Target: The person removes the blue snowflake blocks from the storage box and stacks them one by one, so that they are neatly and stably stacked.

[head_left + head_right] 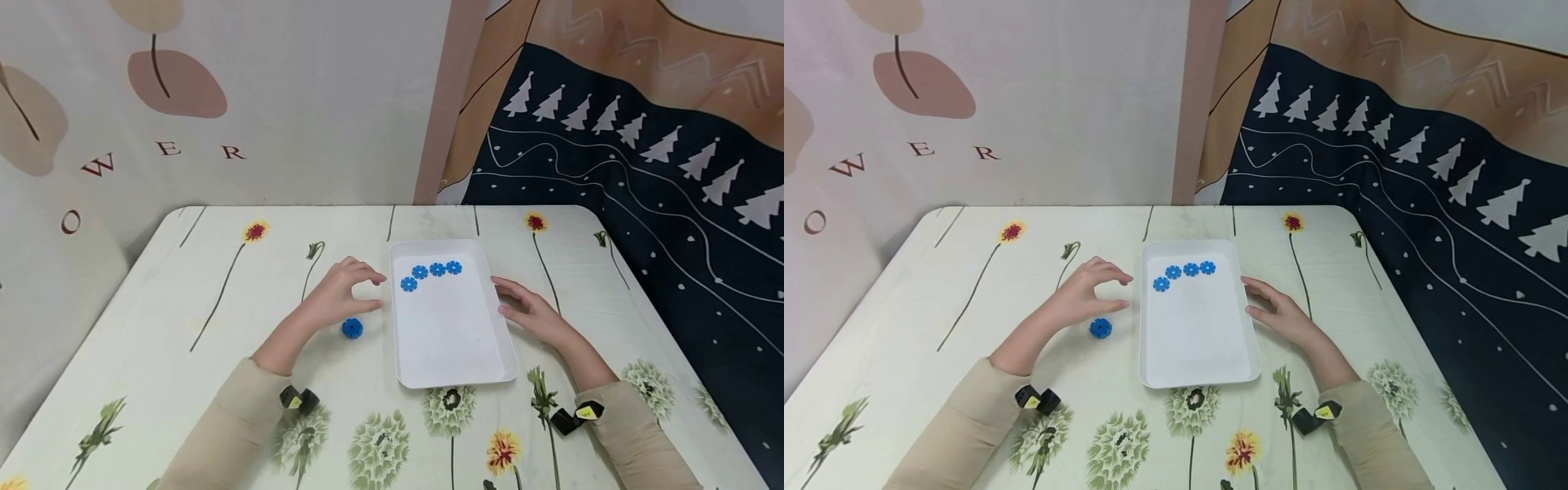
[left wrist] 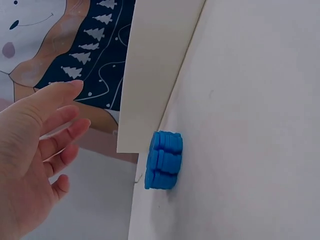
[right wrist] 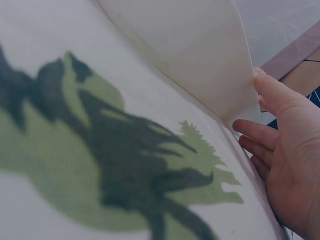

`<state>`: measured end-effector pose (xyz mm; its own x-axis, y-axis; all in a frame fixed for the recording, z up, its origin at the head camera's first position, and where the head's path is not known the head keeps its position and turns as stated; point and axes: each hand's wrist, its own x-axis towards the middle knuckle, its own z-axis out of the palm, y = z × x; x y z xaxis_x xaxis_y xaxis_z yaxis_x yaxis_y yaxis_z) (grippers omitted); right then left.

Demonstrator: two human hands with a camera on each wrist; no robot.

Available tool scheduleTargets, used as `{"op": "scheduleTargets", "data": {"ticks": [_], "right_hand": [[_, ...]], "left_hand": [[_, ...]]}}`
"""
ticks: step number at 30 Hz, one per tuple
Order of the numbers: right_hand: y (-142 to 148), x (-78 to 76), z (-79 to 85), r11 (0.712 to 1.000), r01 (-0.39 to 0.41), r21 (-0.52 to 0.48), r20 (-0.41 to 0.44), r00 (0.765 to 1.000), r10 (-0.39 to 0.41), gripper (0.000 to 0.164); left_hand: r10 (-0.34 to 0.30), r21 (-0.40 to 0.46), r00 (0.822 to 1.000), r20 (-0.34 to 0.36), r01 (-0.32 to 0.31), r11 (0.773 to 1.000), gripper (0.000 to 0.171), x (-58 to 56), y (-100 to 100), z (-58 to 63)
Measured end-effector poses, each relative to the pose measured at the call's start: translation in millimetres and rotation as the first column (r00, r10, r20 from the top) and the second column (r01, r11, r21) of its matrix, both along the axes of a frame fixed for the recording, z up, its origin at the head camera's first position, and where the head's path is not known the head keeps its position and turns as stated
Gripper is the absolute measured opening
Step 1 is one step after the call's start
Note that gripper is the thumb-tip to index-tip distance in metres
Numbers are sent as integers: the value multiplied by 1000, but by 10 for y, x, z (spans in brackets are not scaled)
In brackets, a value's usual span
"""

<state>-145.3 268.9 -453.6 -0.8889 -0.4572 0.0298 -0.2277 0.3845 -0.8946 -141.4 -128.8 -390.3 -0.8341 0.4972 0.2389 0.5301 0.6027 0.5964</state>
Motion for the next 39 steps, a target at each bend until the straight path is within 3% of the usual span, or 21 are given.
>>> {"op": "scheduleTargets", "data": {"ticks": [8,23,29,39], "right_hand": [[5,-6,-18,1000,-4,-16,4,1000,4,56],[2,-4,-5,1000,0,-15,11,1000,0,56],[-1,-4,7,1000,5,-11,12,1000,-5,56],[3,2,7,1000,1,-16,8,1000,-1,56]], "left_hand": [[-4,-52,1000,25,6,999,38,-201,207,-3],[30,-191,999,34,-23,981,40,-477,447,-158],[85,-250,994,64,-67,966,42,-558,529,-148],[173,-280,971,163,-122,952,39,-642,632,-208]]}}
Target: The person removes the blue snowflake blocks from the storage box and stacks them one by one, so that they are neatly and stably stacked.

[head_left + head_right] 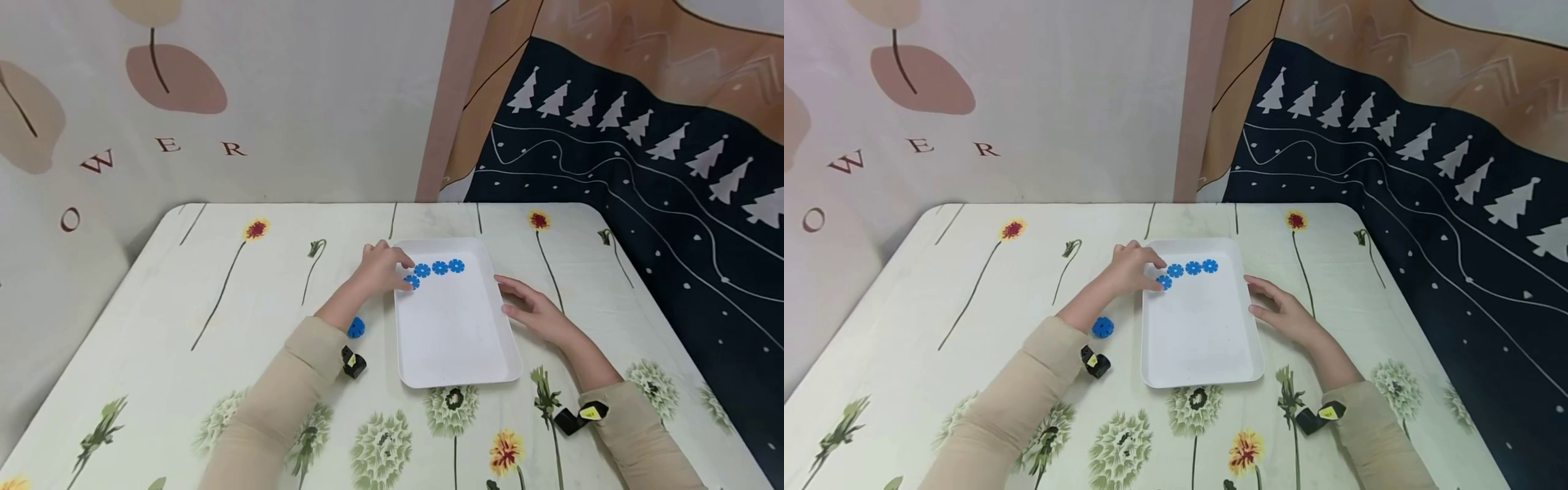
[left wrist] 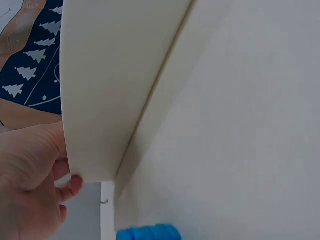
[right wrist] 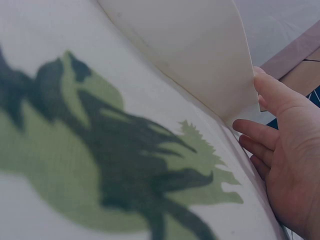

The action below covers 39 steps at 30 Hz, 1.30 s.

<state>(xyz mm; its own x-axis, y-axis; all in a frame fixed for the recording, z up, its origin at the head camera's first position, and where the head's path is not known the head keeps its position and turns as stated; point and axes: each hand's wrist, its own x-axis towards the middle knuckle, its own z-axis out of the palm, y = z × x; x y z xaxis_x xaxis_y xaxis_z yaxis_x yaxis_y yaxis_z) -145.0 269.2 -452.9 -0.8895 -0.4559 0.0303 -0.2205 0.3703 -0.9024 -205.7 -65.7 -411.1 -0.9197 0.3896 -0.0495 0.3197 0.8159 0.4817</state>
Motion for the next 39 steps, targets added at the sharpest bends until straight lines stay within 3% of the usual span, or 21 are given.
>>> {"op": "scheduleTargets", "data": {"ticks": [6,15,23,39], "right_hand": [[-16,-6,-10,1000,-4,8,3,1000,4,56],[-10,-15,2,1000,-2,16,-17,1000,2,56],[-6,-19,-9,1000,-1,21,-13,1000,1,56],[0,-11,-7,1000,-5,15,-16,1000,5,56]], "left_hand": [[60,1,996,64,-61,998,38,16,66,-49],[103,-39,994,38,-102,994,35,32,129,-27],[91,-35,996,9,-91,995,25,47,136,-30],[21,-105,999,33,-18,994,20,29,125,9]]}}
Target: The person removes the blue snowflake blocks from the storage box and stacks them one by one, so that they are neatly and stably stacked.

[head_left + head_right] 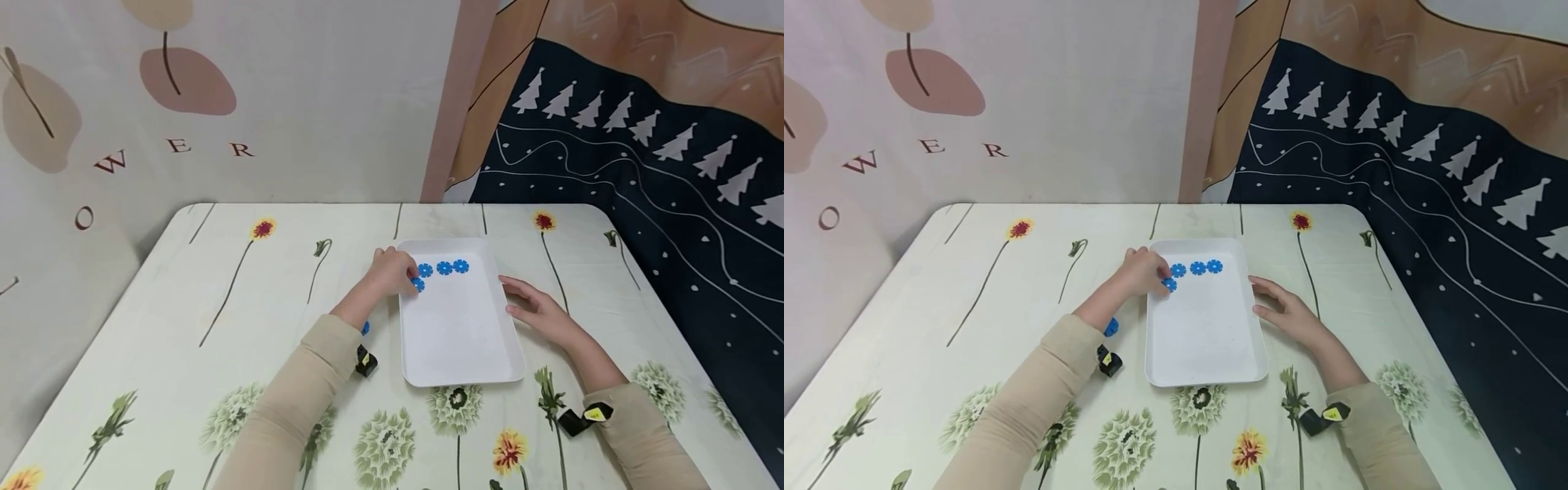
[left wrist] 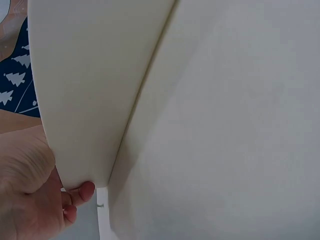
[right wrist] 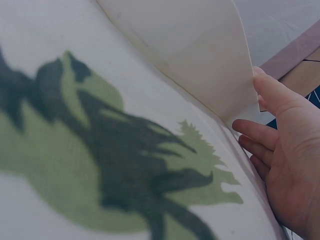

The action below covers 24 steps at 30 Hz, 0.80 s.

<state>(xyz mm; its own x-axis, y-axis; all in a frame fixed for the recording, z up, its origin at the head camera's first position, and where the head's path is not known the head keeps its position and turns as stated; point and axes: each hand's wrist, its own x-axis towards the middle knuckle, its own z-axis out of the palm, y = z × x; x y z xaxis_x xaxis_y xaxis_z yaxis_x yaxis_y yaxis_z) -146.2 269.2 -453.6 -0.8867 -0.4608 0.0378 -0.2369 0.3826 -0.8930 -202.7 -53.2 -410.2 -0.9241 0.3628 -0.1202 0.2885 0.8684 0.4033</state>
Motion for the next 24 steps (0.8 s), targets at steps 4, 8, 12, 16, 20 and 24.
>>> {"op": "scheduleTargets", "data": {"ticks": [4,8,12,16,20,24], "right_hand": [[10,1,4,1000,-2,0,0,1000,2,56],[21,2,6,1000,0,6,-1,1000,0,56],[28,0,5,1000,2,9,-3,1000,-2,56],[24,-1,7,1000,4,8,-1,1000,-4,56],[15,0,10,1000,6,3,0,1000,-6,56],[10,-3,4,1000,4,3,1,1000,-4,56]], "left_hand": [[-15,-7,1000,-10,14,1000,22,-6,-12,-15],[-34,-3,999,-33,34,999,23,-14,-28,-33],[-60,3,997,-51,60,998,25,-24,-54,-44],[-78,25,995,-56,79,997,26,-38,-86,-57],[-77,59,996,-44,80,995,27,-50,-113,-76],[-75,82,996,-48,79,994,28,-52,-136,-98]]}}
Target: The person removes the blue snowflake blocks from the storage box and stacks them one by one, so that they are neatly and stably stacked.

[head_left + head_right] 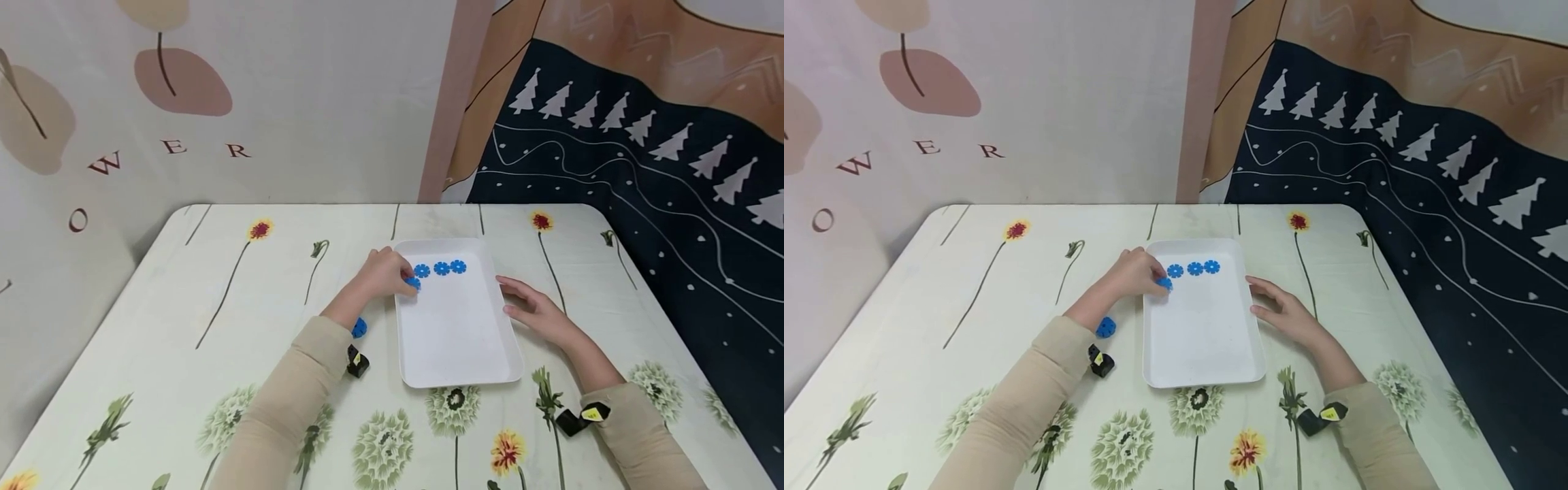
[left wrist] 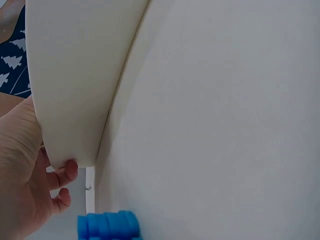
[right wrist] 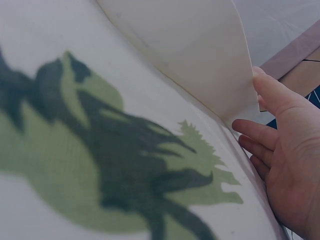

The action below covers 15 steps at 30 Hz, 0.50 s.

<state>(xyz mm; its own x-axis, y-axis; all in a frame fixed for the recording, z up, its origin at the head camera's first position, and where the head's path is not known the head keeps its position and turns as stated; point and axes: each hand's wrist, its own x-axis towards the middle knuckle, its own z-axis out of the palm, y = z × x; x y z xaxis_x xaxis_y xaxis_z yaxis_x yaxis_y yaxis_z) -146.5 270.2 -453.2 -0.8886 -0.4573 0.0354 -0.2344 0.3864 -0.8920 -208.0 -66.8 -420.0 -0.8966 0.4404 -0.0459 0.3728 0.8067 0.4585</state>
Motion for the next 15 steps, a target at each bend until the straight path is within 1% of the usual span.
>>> {"op": "scheduleTargets", "data": {"ticks": [9,15], "right_hand": [[-17,6,24,1000,-3,1,-1,1000,3,56],[-18,14,20,1000,-7,6,0,1000,7,56]], "left_hand": [[11,60,999,-38,-9,998,31,54,-42,22],[26,65,997,-76,-21,998,33,79,-42,29]]}}
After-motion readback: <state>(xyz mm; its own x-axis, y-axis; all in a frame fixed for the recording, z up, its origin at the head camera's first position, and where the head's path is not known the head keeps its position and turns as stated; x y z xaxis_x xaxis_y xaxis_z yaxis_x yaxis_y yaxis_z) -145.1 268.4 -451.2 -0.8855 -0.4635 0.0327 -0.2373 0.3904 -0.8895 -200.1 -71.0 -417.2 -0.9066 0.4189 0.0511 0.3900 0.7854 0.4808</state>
